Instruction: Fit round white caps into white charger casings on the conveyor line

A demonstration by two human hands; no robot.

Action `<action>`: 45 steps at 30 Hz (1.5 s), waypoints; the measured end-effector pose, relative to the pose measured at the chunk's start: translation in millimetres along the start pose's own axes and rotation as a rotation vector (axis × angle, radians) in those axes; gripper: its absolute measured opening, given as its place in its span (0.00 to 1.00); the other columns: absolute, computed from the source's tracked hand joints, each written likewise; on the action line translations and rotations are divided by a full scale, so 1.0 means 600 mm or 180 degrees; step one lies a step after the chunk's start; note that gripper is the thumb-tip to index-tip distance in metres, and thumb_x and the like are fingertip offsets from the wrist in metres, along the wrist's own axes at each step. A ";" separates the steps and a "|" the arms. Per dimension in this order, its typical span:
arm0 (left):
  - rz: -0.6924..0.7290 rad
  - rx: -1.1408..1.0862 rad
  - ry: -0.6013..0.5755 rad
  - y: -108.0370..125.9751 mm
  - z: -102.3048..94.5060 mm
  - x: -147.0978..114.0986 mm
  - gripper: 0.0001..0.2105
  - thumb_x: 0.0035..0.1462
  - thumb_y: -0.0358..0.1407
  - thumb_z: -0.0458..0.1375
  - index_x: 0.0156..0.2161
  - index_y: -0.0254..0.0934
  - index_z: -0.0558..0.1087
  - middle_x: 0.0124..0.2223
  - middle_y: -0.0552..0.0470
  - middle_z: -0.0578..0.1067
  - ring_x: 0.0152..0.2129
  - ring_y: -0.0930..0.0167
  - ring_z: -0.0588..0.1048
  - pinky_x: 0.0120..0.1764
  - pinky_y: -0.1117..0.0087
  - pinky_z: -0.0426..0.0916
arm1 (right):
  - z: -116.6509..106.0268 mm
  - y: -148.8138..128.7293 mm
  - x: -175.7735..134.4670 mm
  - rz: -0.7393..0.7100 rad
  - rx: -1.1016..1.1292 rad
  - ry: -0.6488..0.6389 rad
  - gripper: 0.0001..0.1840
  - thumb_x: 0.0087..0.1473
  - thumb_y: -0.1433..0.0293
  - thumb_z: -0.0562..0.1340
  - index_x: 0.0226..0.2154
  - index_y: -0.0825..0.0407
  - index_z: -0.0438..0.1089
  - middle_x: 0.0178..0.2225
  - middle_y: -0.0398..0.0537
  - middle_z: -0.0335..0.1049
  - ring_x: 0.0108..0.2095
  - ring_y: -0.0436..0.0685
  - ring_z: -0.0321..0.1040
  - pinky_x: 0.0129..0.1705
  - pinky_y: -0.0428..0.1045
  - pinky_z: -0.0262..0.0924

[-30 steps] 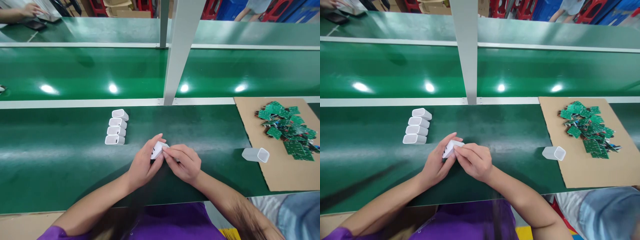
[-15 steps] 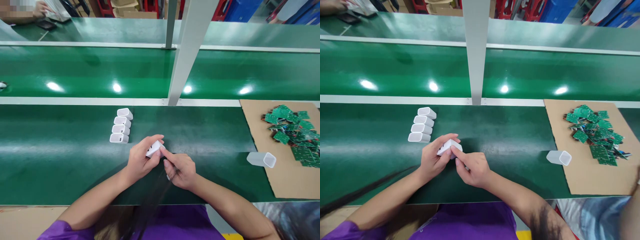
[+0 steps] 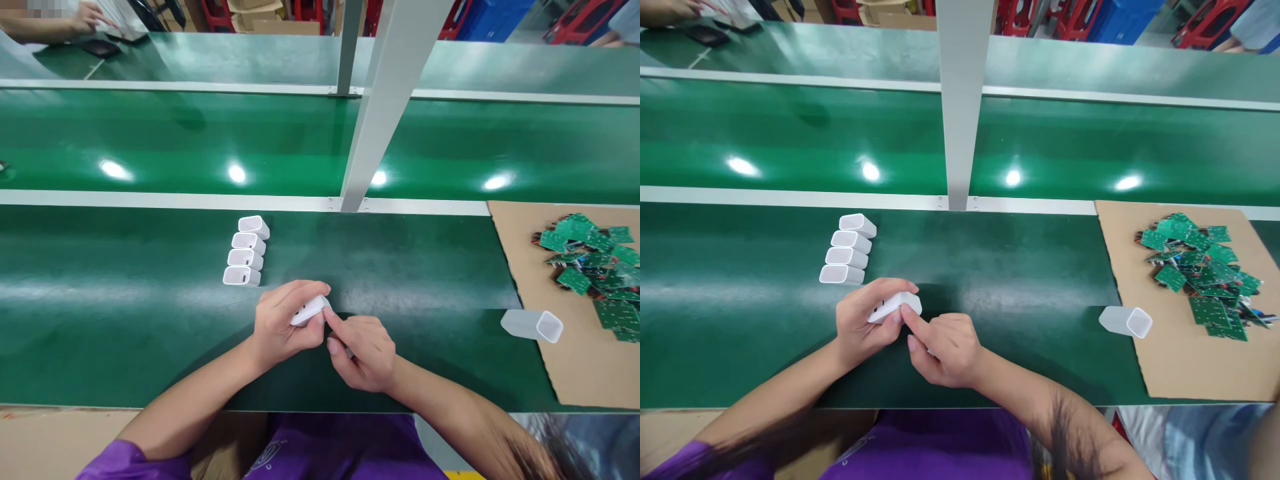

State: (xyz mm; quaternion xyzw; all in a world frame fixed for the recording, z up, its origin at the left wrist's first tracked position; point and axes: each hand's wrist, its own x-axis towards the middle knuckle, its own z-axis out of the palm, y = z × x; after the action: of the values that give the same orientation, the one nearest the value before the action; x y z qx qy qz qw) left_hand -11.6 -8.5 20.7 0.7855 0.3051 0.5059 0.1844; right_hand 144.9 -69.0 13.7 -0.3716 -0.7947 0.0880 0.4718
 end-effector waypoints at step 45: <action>0.0854 0.0860 0.0016 -0.032 -0.005 0.002 0.11 0.59 0.33 0.56 0.48 0.36 0.70 0.36 0.47 0.80 0.31 0.69 0.78 0.31 0.72 0.71 | -0.007 -0.005 0.007 0.0566 0.0504 -0.0036 0.25 0.63 0.78 0.53 0.62 0.53 0.59 0.19 0.33 0.64 0.18 0.46 0.64 0.24 0.42 0.64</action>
State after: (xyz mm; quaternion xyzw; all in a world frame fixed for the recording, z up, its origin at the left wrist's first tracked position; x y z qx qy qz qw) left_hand -19.8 6.8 11.3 0.8355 0.2632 0.4823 0.0074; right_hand 145.8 -69.6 20.4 -0.4017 -0.7519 0.1940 0.4855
